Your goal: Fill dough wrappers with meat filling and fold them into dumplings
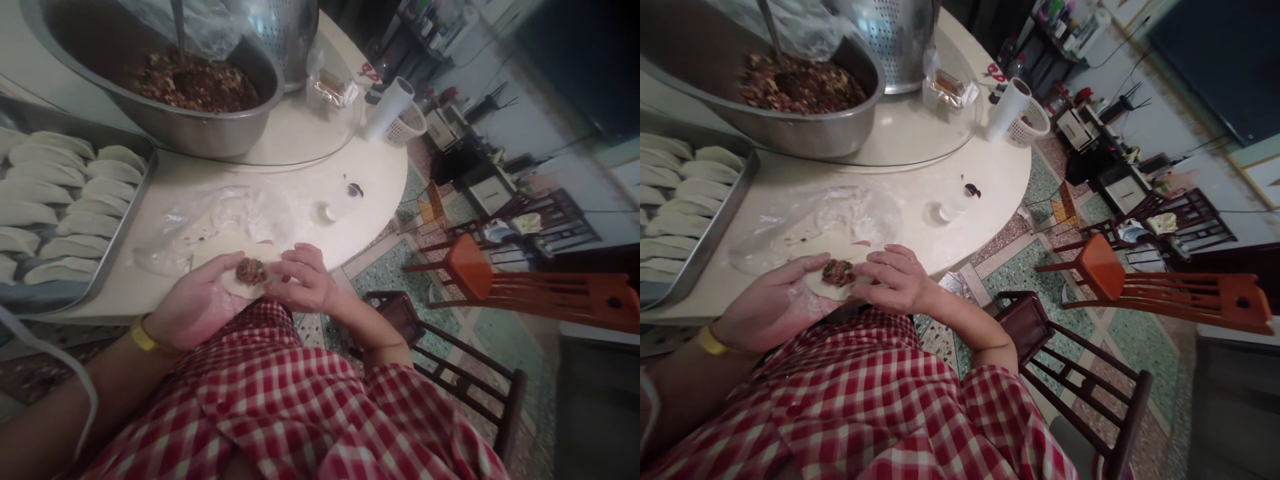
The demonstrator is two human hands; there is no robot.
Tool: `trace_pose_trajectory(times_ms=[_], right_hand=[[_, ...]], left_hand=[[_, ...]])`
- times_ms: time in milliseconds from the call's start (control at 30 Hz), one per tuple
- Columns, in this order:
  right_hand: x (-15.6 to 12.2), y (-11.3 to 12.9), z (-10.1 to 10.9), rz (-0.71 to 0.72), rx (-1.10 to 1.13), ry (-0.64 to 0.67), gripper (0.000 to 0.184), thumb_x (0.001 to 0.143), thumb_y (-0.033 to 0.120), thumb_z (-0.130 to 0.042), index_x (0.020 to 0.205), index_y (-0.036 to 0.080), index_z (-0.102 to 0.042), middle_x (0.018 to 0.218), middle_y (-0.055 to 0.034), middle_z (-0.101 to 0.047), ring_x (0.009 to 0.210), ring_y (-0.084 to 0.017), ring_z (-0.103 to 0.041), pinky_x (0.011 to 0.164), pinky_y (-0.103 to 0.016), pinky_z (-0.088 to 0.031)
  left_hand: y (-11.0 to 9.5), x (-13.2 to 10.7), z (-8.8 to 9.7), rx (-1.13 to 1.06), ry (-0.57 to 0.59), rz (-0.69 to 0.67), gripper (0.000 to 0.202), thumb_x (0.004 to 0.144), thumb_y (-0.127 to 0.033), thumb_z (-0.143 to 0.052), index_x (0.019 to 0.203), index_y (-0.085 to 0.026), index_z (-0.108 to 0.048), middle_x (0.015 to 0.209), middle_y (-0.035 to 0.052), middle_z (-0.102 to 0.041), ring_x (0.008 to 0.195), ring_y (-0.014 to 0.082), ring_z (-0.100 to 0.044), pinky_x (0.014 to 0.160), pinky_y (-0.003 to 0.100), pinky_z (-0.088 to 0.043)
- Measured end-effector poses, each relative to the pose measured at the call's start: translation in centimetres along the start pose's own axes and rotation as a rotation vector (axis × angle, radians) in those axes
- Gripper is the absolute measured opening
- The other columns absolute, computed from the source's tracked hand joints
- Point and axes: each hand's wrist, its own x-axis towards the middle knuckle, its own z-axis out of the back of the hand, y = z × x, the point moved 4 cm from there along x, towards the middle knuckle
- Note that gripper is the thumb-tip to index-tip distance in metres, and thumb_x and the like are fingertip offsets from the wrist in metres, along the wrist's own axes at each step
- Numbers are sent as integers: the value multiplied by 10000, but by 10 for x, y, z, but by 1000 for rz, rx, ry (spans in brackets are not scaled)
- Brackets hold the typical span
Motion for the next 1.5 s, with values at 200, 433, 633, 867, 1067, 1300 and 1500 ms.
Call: trace_pose_trajectory(times_ms=[200, 433, 633, 867, 1067, 1300, 1500], right_hand=[[0, 10, -10, -56, -27, -61, 89, 900, 407, -672, 857, 345, -719, 1034, 59, -752, 1045, -141, -655, 1051, -313, -511], [-15, 14, -32, -296, -3, 129, 199, 874, 498, -685, 767, 335, -725, 951, 17, -767, 994, -197, -689, 997, -400, -563], [-2, 18, -23, -382, -58, -139, 162, 902, 385, -643, 779, 297, -703, 988, -20, -765, 965, -202, -692, 924, -413, -598], [-4, 15, -35, -606, 23, 6, 145, 885, 385, -657, 823, 257, -682, 1045, -74, -707, 1037, -248, -654, 955, -496, -551], [4, 16, -32, -636, 111, -156, 101, 905, 341, -647, 886, 244, -628, 1063, -71, -658, 1025, -221, -642, 897, -444, -554], [16, 16, -32, -663, 188, -319, 77, 967, 287, -568, 908, 238, -569, 983, -55, -660, 1009, -183, -659, 828, -354, -579], [13, 13, -39, -729, 198, -334, 61, 964, 302, -572, 947, 245, -558, 975, -42, -657, 998, -174, -662, 848, -336, -570]], left_hand=[[-2, 3, 9, 207, -82, -101, 228, 872, -190, -595, 1031, -154, -753, 1079, 95, -752, 1116, 252, -670, 952, 358, -574], [-4, 6, 16, 452, -54, -296, 255, 808, -290, -751, 1023, -157, -783, 1059, 96, -768, 1009, 228, -687, 806, 247, -562], [-3, 9, 24, 645, -45, -342, 365, 823, -437, -745, 1082, -181, -772, 875, 51, -750, 759, 168, -651, 688, 228, -531], [-8, 7, 29, 773, -97, -413, 355, 824, -456, -745, 1041, -176, -766, 1052, 81, -760, 978, 211, -676, 852, 249, -521], [-9, 3, 21, 644, -230, -373, 381, 671, -424, -840, 900, -206, -628, 756, -19, -694, 680, 134, -632, 590, 196, -486], [-8, 6, 14, 588, -179, -379, 368, 696, -501, -813, 778, -195, -625, 724, -11, -613, 630, 120, -582, 501, 186, -463], [-6, 9, 24, 660, -172, -422, 414, 813, -602, -702, 924, -205, -658, 974, 57, -705, 907, 222, -701, 722, 293, -606]])
